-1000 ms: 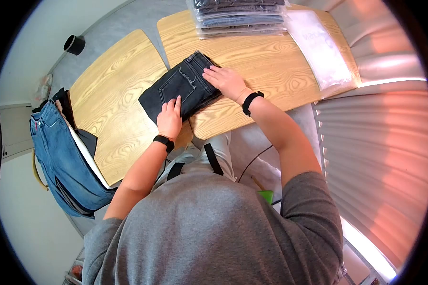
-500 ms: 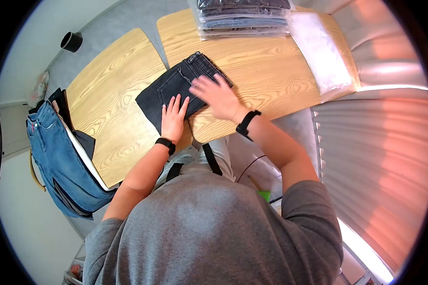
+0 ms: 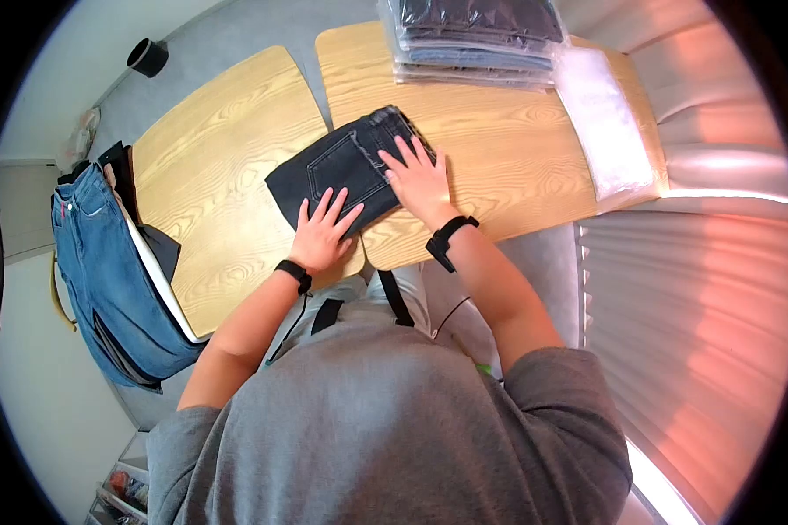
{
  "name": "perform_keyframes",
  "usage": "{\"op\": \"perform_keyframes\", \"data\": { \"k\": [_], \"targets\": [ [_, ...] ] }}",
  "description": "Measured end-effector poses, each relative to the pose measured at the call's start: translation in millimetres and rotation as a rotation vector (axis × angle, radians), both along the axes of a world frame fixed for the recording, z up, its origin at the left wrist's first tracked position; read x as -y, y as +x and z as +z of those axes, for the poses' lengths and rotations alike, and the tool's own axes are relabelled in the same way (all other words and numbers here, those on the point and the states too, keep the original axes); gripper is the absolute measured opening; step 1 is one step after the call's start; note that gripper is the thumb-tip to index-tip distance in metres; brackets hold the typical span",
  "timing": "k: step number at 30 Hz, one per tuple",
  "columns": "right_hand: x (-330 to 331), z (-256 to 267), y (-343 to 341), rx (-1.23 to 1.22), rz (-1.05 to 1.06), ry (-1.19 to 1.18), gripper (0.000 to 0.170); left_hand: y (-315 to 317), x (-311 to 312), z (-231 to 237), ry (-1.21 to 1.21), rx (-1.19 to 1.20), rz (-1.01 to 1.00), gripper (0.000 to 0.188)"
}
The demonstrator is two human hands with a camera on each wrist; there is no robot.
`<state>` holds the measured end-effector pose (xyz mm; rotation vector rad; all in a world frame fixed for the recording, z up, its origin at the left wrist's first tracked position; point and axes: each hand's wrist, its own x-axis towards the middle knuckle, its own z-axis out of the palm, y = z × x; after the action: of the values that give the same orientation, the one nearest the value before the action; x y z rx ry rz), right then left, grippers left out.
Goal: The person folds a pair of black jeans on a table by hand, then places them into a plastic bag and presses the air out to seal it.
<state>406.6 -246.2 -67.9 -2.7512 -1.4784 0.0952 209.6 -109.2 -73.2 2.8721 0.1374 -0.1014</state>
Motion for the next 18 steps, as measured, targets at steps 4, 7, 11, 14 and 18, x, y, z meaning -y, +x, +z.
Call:
{"op": "perform_keyframes", "data": {
  "k": [4,7,11,14,18],
  "targets": [
    [8.7,-26.8,5.2,-0.072,-0.011,0.081,0.043,3.9,-0.2,-6.4,0.047,0.024,-0.022,0.071],
    [9.1,-19.0,9.9,-0.109,0.012,0.145,0.042,5.4,-3.2,-7.3,0.043,0.034,-0.020,0.071],
    [22.5,-1.4,-2.9,-0.106,-0.459,0.794,0.036,3.9,-6.6,-11.1,0.011,0.035,0.007,0.073],
    [37.6,-22.6,-23.5,-0.565,-0.845,1.013,0.037,3.8,-5.5,-10.4,-0.025,0.058,0.029,0.073],
    [20.6,-24.2,-48.8,-1.540,-1.208,0.914,0.044,3.4,-5.7,-10.0,-0.037,0.077,0.022,0.072]
  ]
}}
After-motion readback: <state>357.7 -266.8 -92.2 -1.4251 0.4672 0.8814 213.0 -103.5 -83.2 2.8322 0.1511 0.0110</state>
